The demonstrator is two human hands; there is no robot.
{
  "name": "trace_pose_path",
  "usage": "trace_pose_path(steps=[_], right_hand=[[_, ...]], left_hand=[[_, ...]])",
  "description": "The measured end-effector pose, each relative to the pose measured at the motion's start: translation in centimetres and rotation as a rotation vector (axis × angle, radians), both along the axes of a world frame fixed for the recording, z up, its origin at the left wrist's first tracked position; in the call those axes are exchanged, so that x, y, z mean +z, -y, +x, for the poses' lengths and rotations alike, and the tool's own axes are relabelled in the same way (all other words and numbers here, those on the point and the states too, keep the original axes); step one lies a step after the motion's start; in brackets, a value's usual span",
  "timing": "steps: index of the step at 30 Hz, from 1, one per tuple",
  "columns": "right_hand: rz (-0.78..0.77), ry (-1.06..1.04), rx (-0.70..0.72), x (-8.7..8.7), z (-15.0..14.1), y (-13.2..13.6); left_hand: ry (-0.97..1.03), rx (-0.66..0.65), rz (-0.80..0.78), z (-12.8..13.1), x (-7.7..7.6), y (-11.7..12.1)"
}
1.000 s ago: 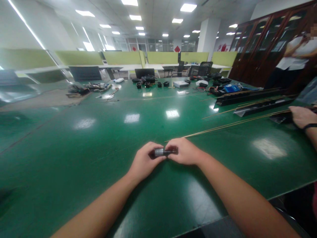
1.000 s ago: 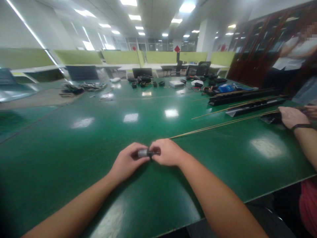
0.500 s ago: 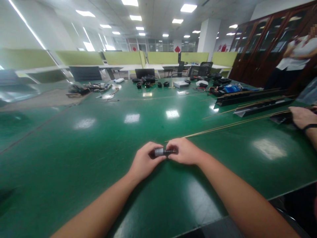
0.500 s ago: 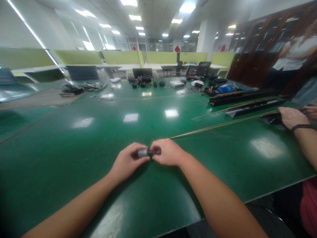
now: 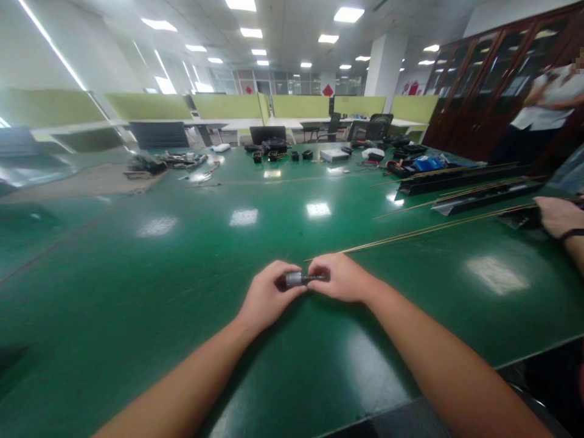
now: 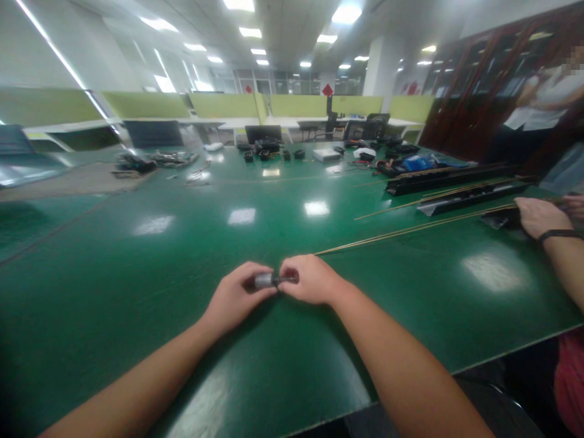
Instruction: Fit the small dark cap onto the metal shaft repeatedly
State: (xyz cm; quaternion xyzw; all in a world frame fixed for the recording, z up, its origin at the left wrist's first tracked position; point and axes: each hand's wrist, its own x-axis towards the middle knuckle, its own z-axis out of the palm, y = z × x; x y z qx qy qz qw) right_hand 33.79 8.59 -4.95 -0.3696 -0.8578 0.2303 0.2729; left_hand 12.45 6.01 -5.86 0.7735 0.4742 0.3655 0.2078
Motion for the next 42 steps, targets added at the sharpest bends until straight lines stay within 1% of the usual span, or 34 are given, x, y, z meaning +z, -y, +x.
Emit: trace_pose_path(steps=[7,27,32,42], right_hand=[[0.003,0.021,-0.009,0.01,0.17,-0.1],[-0.002,0.011,-0.061,0.05,0.67,-0.22],[-0.011,0.016,-0.068,-0.08,0.7,-0.38],[-0.02,0.026,-0.076,0.2,0.78,-0.31]], left_hand=[[0.023,0.01,-0.013,-0.05,-0.08,-0.03],[0.003,0.04,-0.009,-0.15,-0.1,-0.12],[-0.003,0.034,0.0,-0.18,-0.13,-0.15],[0.009,0.033,0.0,-0.2,-0.09,-0.1]])
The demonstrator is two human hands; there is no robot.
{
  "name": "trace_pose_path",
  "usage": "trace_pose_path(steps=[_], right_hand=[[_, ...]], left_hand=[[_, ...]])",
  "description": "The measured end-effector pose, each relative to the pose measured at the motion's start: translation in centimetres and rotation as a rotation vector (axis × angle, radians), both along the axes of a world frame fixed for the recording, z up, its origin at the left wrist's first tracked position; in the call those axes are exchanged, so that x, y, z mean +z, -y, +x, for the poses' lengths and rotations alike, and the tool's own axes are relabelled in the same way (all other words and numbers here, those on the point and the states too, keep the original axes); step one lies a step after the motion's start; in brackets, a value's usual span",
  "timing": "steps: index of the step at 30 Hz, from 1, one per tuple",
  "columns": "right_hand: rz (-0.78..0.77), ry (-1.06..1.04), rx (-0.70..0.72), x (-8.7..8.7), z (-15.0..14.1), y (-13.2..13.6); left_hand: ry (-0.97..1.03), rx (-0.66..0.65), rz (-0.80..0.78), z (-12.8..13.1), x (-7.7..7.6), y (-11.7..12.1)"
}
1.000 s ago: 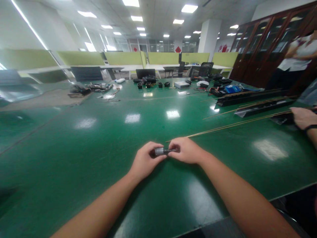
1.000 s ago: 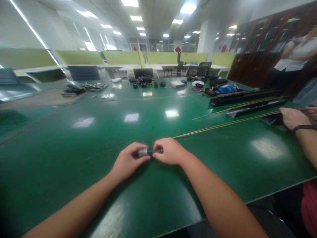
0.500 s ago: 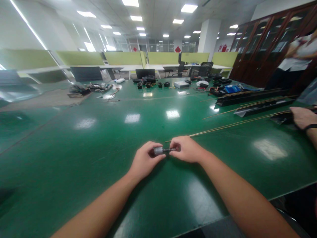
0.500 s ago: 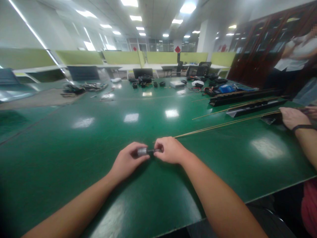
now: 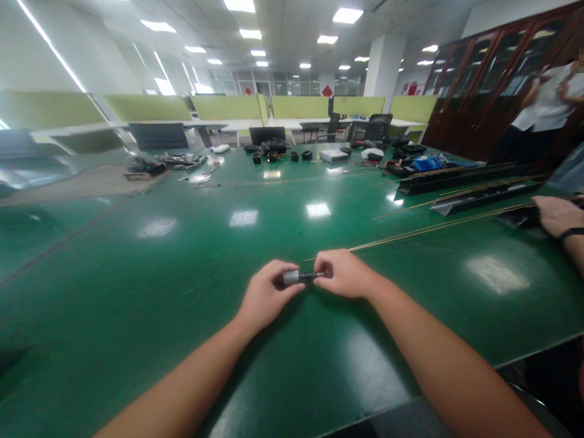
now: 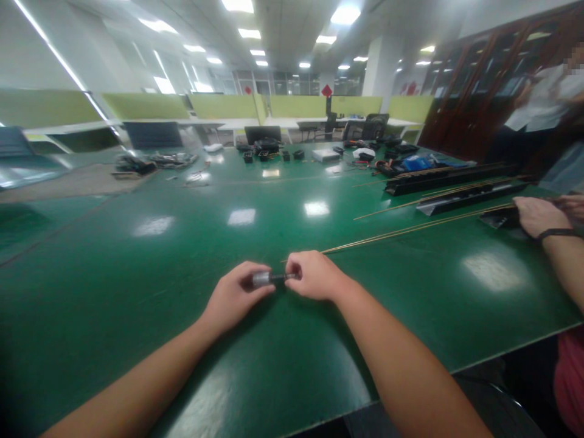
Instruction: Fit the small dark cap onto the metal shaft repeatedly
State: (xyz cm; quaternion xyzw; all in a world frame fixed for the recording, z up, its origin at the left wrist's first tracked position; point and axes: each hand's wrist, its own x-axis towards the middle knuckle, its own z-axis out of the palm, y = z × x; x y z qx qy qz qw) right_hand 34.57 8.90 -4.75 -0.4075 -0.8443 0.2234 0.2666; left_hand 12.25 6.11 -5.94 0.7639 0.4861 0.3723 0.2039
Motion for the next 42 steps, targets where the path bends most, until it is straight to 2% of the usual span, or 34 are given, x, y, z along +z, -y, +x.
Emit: trace_pose_path(steps=[21,42], right_hand=[[0.002,0.011,-0.032,0.11,0.37,-0.21],[-0.022,0.027,-0.046,0.3,0.58,-0.32]], left_hand=[[0.042,0.068,-0.07,-0.12,-0.2,-0.18],[0.062,0.081,-0.063,-0.22,-0.17,-0.28]])
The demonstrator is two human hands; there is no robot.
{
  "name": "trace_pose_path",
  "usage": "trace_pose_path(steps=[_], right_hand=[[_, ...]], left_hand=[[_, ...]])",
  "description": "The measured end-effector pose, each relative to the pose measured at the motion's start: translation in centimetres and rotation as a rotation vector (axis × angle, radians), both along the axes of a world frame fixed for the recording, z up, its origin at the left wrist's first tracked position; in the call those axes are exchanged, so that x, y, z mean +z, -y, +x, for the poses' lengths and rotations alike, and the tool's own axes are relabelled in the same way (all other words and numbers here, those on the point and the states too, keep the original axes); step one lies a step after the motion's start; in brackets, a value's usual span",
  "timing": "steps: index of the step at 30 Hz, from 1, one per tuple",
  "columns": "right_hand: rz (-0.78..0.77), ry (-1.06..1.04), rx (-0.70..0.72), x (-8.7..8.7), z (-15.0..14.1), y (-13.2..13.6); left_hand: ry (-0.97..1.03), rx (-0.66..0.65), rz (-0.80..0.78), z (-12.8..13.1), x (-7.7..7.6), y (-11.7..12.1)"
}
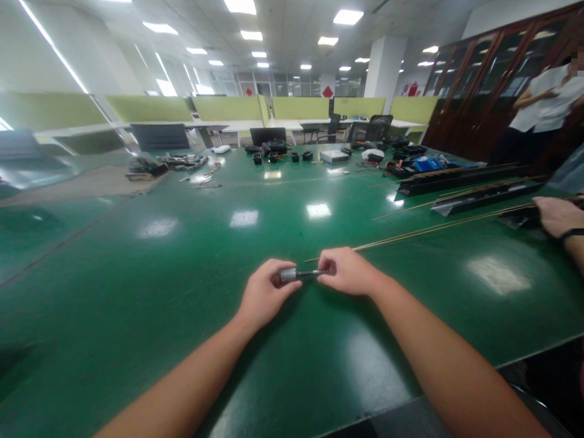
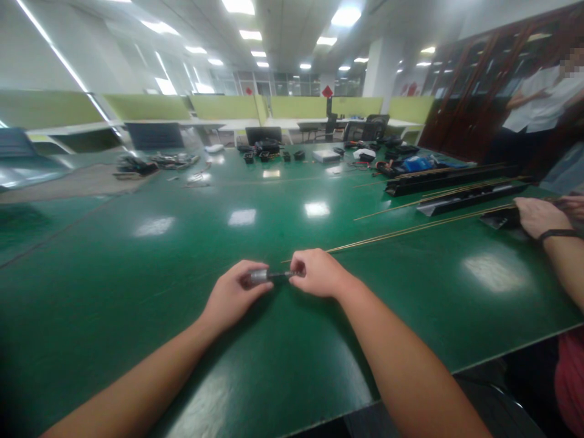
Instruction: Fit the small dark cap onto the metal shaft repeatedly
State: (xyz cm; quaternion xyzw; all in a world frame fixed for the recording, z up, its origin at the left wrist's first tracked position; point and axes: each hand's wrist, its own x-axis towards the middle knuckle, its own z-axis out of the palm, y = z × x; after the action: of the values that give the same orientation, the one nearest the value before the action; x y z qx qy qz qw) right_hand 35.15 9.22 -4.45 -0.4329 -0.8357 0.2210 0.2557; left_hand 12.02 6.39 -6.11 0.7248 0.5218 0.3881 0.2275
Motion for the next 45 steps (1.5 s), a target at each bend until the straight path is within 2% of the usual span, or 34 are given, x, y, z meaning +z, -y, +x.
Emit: trace_pose_path(steps=[14,24,30,34,37,41,45], right_hand=[[-0.001,-0.002,-0.007,-0.1,0.2,-0.1],[-0.066,0.018,0.006,-0.5,0.3,-0.4],[-0.086,0.027,-0.002,-0.5,0.4,-0.5],[-0.091,0.011,-0.001,-0.7,0.4,-0.6],[-0.081,0.008,0.01,-0.7,0.4,-0.7],[-0.067,0.017,0.015,-0.6,0.3,-0.7],[-0.073,0.02,0.02,-0.5,0.2,-0.6]], left_hand=[[0.009,0.016,0.01,-0.1,-0.1,-0.1],[0.102,0.086,-0.179,0.2,0.2,-0.2],[0.301,0.048,-0.285,0.0,0.1,-0.5],[0.287,0.054,-0.318,0.0,-0.1,-0.4],[0.27,0.031,-0.28,0.0,0.0,-0.3],[0.162,0.042,-0.209,-0.8,1.2,0.2],[0.056,0.08,-0.213,-4.2,3.8,1.7]])
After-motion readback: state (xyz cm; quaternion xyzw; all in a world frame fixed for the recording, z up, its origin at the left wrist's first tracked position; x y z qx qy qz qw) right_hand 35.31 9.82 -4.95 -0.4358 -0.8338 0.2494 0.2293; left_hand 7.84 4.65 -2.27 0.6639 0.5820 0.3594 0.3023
